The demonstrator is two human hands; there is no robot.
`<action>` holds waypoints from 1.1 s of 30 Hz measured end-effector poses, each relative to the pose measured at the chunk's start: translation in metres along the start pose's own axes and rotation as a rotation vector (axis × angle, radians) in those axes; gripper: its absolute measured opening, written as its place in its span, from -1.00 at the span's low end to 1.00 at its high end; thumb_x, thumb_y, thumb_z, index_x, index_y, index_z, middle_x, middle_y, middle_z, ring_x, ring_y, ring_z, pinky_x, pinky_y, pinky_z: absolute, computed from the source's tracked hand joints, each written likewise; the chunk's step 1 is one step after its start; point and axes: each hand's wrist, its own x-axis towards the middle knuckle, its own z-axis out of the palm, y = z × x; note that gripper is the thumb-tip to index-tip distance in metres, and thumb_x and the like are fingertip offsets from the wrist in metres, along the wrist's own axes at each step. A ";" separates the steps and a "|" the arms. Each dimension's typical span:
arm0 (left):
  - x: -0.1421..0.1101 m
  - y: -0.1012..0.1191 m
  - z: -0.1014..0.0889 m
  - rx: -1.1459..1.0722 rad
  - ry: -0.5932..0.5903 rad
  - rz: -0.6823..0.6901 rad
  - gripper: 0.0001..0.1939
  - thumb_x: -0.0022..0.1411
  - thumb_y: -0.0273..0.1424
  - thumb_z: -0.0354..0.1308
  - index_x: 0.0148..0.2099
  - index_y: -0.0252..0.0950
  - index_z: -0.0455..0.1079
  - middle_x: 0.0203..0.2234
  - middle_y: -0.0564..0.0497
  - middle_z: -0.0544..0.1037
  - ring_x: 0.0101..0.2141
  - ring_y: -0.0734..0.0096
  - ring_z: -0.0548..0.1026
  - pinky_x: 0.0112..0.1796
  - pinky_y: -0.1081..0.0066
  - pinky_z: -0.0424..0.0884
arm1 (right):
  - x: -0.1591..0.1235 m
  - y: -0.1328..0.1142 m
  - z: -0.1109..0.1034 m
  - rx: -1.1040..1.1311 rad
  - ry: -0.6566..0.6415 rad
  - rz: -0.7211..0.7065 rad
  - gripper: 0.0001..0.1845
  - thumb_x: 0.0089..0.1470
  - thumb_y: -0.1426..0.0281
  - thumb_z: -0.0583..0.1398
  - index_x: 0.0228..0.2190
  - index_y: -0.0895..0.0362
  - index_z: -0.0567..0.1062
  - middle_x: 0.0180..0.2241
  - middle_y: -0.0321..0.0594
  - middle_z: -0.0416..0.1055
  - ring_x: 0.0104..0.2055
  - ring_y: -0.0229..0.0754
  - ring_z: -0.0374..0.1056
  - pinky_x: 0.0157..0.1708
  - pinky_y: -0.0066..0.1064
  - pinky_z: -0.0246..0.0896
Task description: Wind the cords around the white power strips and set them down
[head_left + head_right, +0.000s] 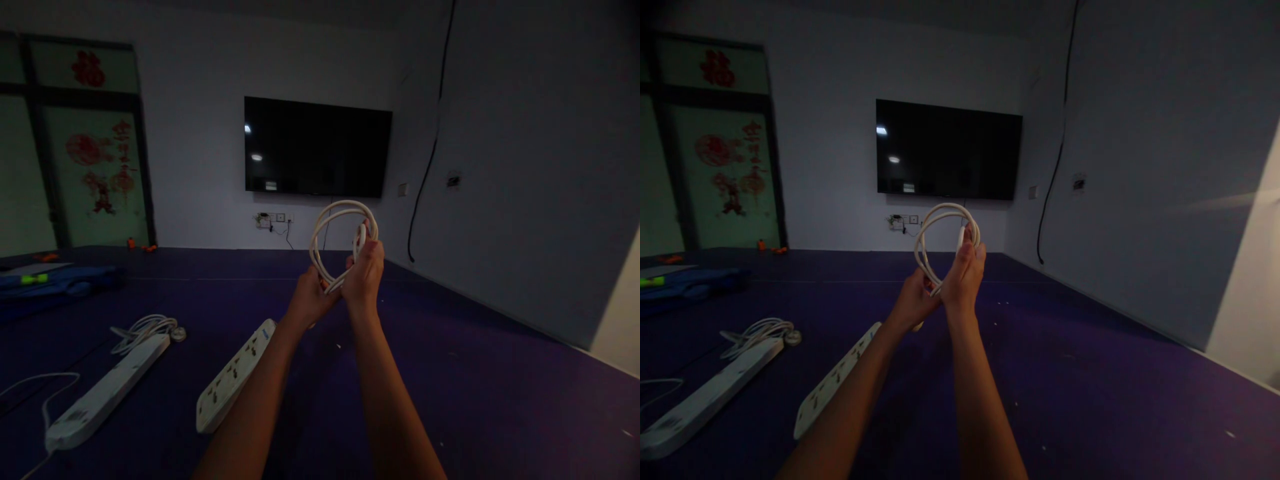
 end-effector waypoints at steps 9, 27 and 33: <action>0.000 0.000 0.002 -0.085 0.015 0.012 -0.63 -0.09 -0.26 0.30 -0.30 -0.28 0.24 -0.53 0.11 0.43 -0.50 0.46 0.38 -0.49 0.49 0.25 | 0.006 -0.017 -0.008 0.039 0.166 0.028 -0.60 0.22 0.21 -0.03 -0.02 0.04 0.41 -0.11 -0.11 0.23 -0.45 -0.36 0.29 -0.54 -0.44 0.27; 0.000 -0.002 -0.001 -0.049 0.001 -0.065 -0.58 -0.13 -0.20 0.32 -0.33 -0.27 0.21 -0.58 0.14 0.37 -0.53 0.47 0.37 -0.51 0.49 0.20 | -0.001 -0.018 -0.007 -0.037 0.464 0.048 -0.57 0.14 0.22 0.09 0.02 0.05 0.14 -0.23 -0.08 0.41 -0.21 -0.09 0.42 -0.35 -0.24 0.35; 0.000 0.000 -0.006 0.049 0.046 -0.046 -0.59 -0.14 -0.18 0.32 -0.36 -0.27 0.20 -0.57 0.14 0.37 -0.54 0.48 0.35 -0.52 0.48 0.21 | 0.006 -0.015 -0.017 -0.075 0.428 0.100 -0.65 -0.03 0.16 0.24 -0.27 0.13 0.41 -0.39 -0.18 0.45 -0.38 -0.14 0.41 -0.37 -0.29 0.31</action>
